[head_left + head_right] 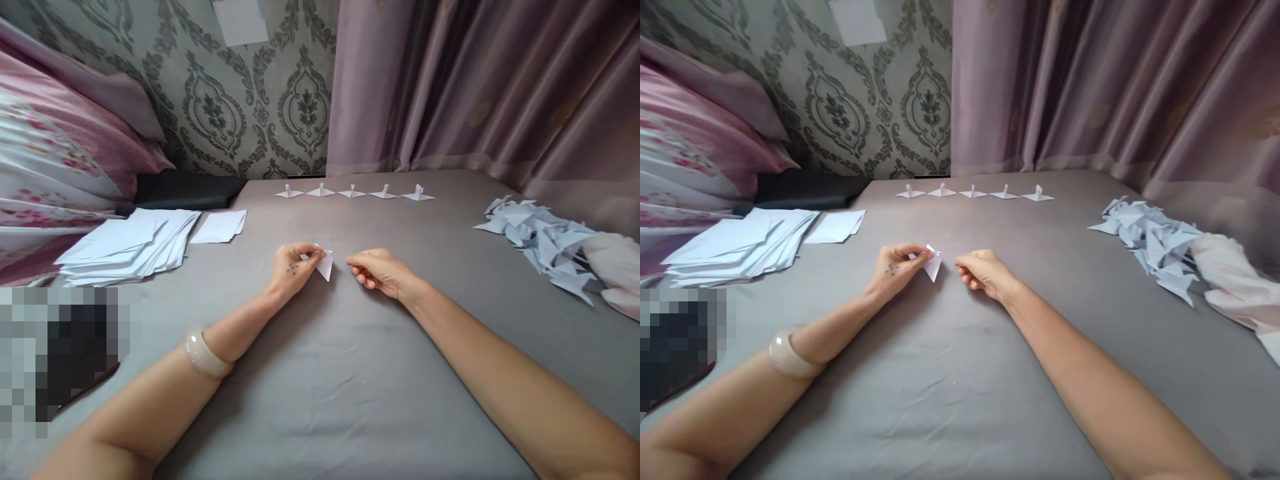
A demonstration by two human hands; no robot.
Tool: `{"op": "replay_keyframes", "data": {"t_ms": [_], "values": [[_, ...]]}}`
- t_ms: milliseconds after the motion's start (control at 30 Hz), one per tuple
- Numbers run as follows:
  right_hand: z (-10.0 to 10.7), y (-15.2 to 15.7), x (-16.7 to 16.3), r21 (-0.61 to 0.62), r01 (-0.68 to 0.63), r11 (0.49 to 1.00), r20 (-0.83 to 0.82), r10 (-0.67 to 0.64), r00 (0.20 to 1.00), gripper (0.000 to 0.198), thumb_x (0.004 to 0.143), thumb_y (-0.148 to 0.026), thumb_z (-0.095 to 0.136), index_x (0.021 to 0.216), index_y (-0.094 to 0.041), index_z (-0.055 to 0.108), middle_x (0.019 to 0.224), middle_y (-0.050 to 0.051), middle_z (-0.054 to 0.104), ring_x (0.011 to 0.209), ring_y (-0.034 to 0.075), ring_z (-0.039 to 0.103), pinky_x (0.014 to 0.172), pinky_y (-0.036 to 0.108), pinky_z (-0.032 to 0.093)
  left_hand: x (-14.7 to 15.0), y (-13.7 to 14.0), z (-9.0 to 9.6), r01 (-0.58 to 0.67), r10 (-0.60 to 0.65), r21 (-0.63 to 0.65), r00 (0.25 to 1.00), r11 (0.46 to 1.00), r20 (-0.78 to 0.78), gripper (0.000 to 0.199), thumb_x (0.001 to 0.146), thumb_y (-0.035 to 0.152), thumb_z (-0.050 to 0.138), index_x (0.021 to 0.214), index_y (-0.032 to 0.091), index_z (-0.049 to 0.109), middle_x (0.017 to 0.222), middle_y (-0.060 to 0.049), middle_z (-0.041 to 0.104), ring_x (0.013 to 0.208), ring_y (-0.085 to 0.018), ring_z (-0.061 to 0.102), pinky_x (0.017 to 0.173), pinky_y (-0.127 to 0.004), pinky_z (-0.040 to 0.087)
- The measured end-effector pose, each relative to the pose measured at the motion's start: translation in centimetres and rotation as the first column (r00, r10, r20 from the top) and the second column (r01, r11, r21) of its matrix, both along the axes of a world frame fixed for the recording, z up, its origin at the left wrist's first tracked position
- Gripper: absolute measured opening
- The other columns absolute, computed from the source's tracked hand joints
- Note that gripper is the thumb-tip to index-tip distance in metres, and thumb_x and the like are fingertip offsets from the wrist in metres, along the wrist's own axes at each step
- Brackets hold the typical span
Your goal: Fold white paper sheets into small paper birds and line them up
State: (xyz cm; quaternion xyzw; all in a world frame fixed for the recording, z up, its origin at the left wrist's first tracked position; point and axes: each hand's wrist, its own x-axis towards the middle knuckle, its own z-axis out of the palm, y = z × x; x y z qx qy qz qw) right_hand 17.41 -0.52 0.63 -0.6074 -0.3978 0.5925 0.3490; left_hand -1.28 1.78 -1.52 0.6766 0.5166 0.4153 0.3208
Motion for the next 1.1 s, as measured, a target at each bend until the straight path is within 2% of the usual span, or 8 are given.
{"op": "replay_keyframes", "data": {"t_ms": [167, 300, 433, 533, 667, 800, 967, 1100], "values": [[-0.5, -0.3, -0.1, 0.046, -0.030, 0.998, 0.046, 0.027, 0.999, 0.013, 0.079, -0.015, 0.057, 0.067, -0.016, 0.054, 0.048, -0.003, 0.052, 0.034, 0.003, 0.040, 0.030, 0.015, 0.027, -2.7, 2.6, 0.5, -0.248, 0.257, 0.135, 0.965, 0.959, -0.053, 0.019, 0.075, 0.029, 0.062, 0.081, 0.017, 0.076, 0.079, -0.003, 0.071, 0.078, -0.017, 0.062, 0.072, -0.026, 0.047], [-0.6, -0.3, -0.2, 0.058, -0.047, 0.997, 0.058, 0.043, 0.997, 0.012, 0.081, -0.018, 0.055, 0.070, -0.015, 0.054, 0.049, -0.004, 0.052, 0.034, 0.003, 0.040, 0.031, 0.015, 0.027, -4.4, 4.1, 0.7, -0.377, 0.395, 0.127, 0.898, 0.918, -0.194, 0.024, 0.078, 0.028, 0.057, 0.087, 0.016, 0.075, 0.082, -0.005, 0.071, 0.081, -0.018, 0.062, 0.077, -0.027, 0.046], [-0.4, -0.5, -0.4, 0.074, -0.084, 0.994, 0.086, 0.077, 0.993, 0.013, 0.082, -0.020, 0.055, 0.070, -0.015, 0.053, 0.049, -0.004, 0.052, 0.033, 0.003, 0.039, 0.032, 0.015, 0.027, -4.7, 4.8, 0.0, -0.363, 0.364, 0.062, 0.885, 0.930, -0.290, 0.023, 0.079, 0.026, 0.055, 0.088, 0.015, 0.073, 0.080, -0.005, 0.069, 0.077, -0.017, 0.062, 0.075, -0.026, 0.045], [-0.2, -0.8, -0.5, 0.088, -0.102, 0.991, 0.134, 0.089, 0.987, 0.015, 0.082, -0.020, 0.054, 0.068, -0.016, 0.052, 0.048, -0.005, 0.052, 0.033, 0.003, 0.038, 0.033, 0.016, 0.027, -4.8, 4.8, -0.4, -0.349, 0.345, 0.045, 0.884, 0.936, -0.316, 0.026, 0.074, 0.028, 0.062, 0.096, 0.016, 0.070, 0.085, -0.005, 0.068, 0.079, -0.018, 0.060, 0.076, -0.027, 0.045], [0.0, -1.1, -0.6, 0.104, -0.118, 0.988, 0.162, 0.100, 0.982, 0.017, 0.082, -0.021, 0.054, 0.066, -0.017, 0.051, 0.045, -0.005, 0.051, 0.032, 0.003, 0.037, 0.034, 0.016, 0.027, -5.4, 4.5, -0.4, -0.400, 0.386, 0.032, 0.856, 0.916, -0.343, 0.049, 0.064, 0.033, 0.073, 0.110, 0.018, 0.064, 0.106, -0.008, 0.062, 0.098, -0.022, 0.056, 0.088, -0.031, 0.043], [-0.1, -1.1, -0.5, 0.117, -0.134, 0.984, 0.154, 0.115, 0.981, 0.017, 0.082, -0.022, 0.054, 0.066, -0.017, 0.051, 0.045, -0.005, 0.051, 0.032, 0.003, 0.036, 0.034, 0.016, 0.027, -6.1, 4.3, -0.5, -0.464, 0.432, 0.003, 0.822, 0.886, -0.372, 0.040, 0.064, 0.035, 0.071, 0.100, 0.018, 0.068, 0.114, -0.011, 0.058, 0.110, -0.026, 0.050, 0.092, -0.033, 0.040], [-0.3, -1.1, -0.5, 0.121, -0.139, 0.983, 0.154, 0.120, 0.981, 0.016, 0.080, -0.021, 0.054, 0.065, -0.017, 0.051, 0.044, -0.005, 0.052, 0.031, 0.003, 0.036, 0.034, 0.017, 0.026, -6.4, 4.4, -0.6, -0.480, 0.438, 0.000, 0.800, 0.877, -0.411, 0.031, 0.065, 0.032, 0.068, 0.092, 0.018, 0.072, 0.109, -0.011, 0.063, 0.110, -0.028, 0.052, 0.089, -0.031, 0.041], [-0.5, -1.0, -0.5, 0.138, -0.157, 0.978, 0.160, 0.135, 0.978, 0.015, 0.080, -0.022, 0.054, 0.066, -0.018, 0.050, 0.045, -0.005, 0.052, 0.031, 0.004, 0.037, 0.035, 0.017, 0.027, -6.3, 4.7, -0.4, -0.450, 0.406, 0.010, 0.795, 0.893, -0.450, 0.020, 0.068, 0.029, 0.064, 0.081, 0.016, 0.073, 0.082, -0.007, 0.069, 0.092, -0.024, 0.061, 0.080, -0.028, 0.043]]}}
